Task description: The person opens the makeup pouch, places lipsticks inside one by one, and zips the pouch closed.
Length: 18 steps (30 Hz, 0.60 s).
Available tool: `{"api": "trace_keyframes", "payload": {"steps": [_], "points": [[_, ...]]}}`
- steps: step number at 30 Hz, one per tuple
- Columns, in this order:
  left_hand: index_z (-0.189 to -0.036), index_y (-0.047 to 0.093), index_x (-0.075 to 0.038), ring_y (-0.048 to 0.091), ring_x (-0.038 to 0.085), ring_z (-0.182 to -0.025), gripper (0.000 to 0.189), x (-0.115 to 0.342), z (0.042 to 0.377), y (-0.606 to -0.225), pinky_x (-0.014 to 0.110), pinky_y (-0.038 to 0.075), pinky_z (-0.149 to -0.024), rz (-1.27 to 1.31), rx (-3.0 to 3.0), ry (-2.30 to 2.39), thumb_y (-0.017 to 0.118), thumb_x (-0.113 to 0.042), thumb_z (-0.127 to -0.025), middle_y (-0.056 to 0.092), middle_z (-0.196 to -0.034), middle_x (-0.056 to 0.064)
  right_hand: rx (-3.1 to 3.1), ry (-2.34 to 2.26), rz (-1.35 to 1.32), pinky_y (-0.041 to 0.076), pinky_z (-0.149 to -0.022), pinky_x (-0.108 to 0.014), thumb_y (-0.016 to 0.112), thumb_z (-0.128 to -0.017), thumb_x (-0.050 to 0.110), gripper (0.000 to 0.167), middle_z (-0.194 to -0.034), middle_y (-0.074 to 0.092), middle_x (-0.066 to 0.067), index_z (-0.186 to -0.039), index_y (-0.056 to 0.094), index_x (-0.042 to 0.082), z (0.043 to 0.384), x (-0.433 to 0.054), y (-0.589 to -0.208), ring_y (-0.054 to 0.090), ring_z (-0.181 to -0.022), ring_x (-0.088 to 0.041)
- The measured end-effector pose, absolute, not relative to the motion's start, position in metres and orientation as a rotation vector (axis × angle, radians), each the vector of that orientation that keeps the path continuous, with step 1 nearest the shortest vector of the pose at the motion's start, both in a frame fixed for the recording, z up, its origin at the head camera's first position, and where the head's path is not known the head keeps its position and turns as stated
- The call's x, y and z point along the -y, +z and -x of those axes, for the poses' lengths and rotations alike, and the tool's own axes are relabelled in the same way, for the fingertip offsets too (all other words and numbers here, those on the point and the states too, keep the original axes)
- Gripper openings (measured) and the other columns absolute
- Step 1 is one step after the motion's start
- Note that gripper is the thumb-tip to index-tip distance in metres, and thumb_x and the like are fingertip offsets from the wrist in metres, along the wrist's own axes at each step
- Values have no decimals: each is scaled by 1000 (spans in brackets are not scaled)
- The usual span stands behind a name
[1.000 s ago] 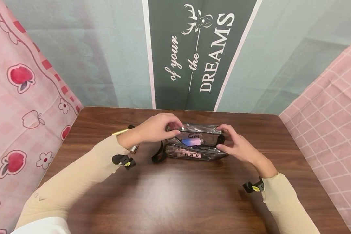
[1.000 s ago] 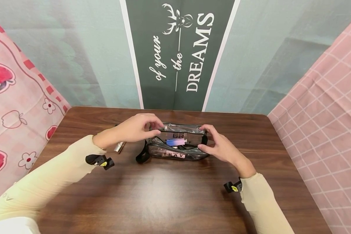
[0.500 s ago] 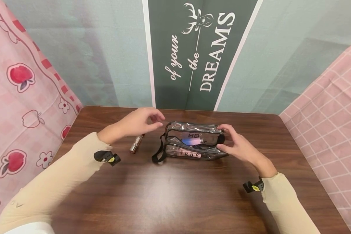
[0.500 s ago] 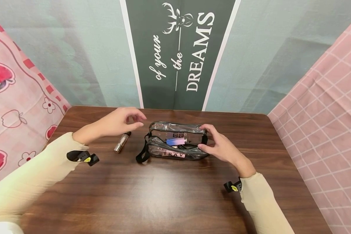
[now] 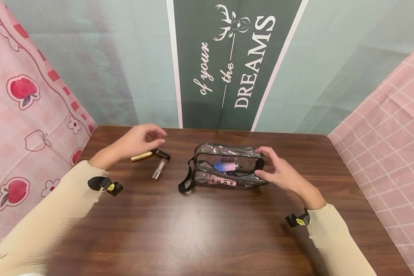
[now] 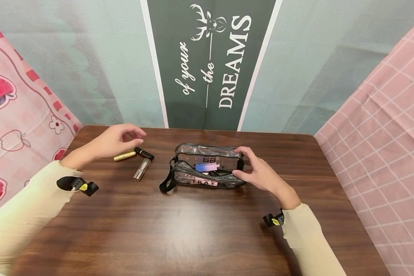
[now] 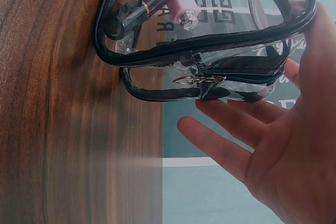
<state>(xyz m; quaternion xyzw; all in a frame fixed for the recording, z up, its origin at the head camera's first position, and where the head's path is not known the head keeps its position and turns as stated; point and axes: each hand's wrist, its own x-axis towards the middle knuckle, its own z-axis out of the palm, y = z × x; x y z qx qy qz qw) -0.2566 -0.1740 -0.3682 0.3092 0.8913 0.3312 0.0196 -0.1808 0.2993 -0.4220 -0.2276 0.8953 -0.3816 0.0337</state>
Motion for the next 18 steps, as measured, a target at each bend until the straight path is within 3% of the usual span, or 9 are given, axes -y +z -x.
{"api": "trace_keyframes", "payload": {"steps": [10,18], "points": [[-114,68,2,64,29,-95,20,216,264,-398,48,51,-85,-753,-2863,1006,67,-9,-97,70,-103,15,-2753,-1186,703,53,-89,-58,74,-93,8,64,-139,55,-22,-143,35,13,180,-299,-421,57,-126,-43],[-114,67,5,65,31,-93,26,239,266,-420,46,53,-81,-720,-2861,959,74,-10,-92,69,-102,17,-2758,-1178,693,54,-90,-55,75,-92,8,65,-139,55,-22,-143,35,14,179,-298,-422,58,-125,-43]]}}
